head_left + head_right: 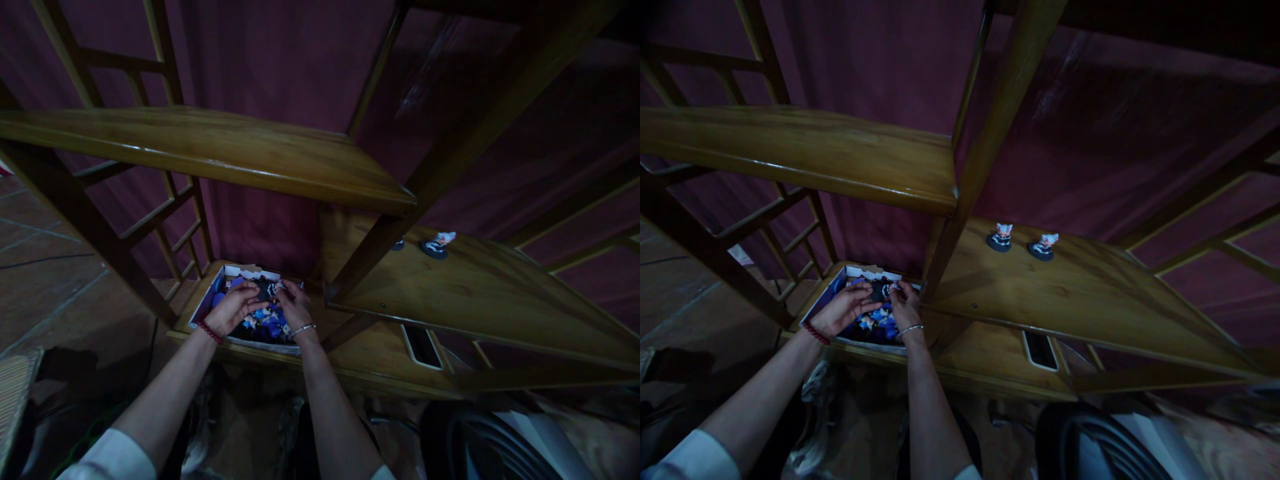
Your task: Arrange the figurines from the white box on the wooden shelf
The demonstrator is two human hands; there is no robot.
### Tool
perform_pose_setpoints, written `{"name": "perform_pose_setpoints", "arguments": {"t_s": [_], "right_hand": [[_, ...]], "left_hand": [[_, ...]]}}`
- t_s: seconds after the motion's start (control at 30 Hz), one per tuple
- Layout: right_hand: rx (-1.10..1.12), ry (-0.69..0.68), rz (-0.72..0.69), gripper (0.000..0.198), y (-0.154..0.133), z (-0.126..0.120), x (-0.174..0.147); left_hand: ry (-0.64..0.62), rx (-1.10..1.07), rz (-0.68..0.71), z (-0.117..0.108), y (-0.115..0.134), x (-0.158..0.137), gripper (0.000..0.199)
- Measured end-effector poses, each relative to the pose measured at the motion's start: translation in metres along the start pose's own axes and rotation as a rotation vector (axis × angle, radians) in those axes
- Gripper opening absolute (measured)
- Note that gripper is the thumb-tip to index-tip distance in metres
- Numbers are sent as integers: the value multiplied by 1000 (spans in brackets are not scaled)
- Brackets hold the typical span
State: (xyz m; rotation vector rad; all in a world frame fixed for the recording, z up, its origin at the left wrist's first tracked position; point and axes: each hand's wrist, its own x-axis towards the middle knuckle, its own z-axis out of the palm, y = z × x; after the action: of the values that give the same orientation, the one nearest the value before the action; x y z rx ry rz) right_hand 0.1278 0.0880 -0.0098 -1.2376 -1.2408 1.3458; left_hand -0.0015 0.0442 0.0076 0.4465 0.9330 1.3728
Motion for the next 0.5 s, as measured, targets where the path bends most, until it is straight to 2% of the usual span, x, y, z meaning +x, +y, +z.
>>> {"name": "perform_pose_setpoints", "arguments": {"t_s": [0.5], "right_hand": [[-21, -34, -66, 26, 3, 0, 0]], "left_hand": [[-1, 7, -2, 3, 2, -2, 13]]}}
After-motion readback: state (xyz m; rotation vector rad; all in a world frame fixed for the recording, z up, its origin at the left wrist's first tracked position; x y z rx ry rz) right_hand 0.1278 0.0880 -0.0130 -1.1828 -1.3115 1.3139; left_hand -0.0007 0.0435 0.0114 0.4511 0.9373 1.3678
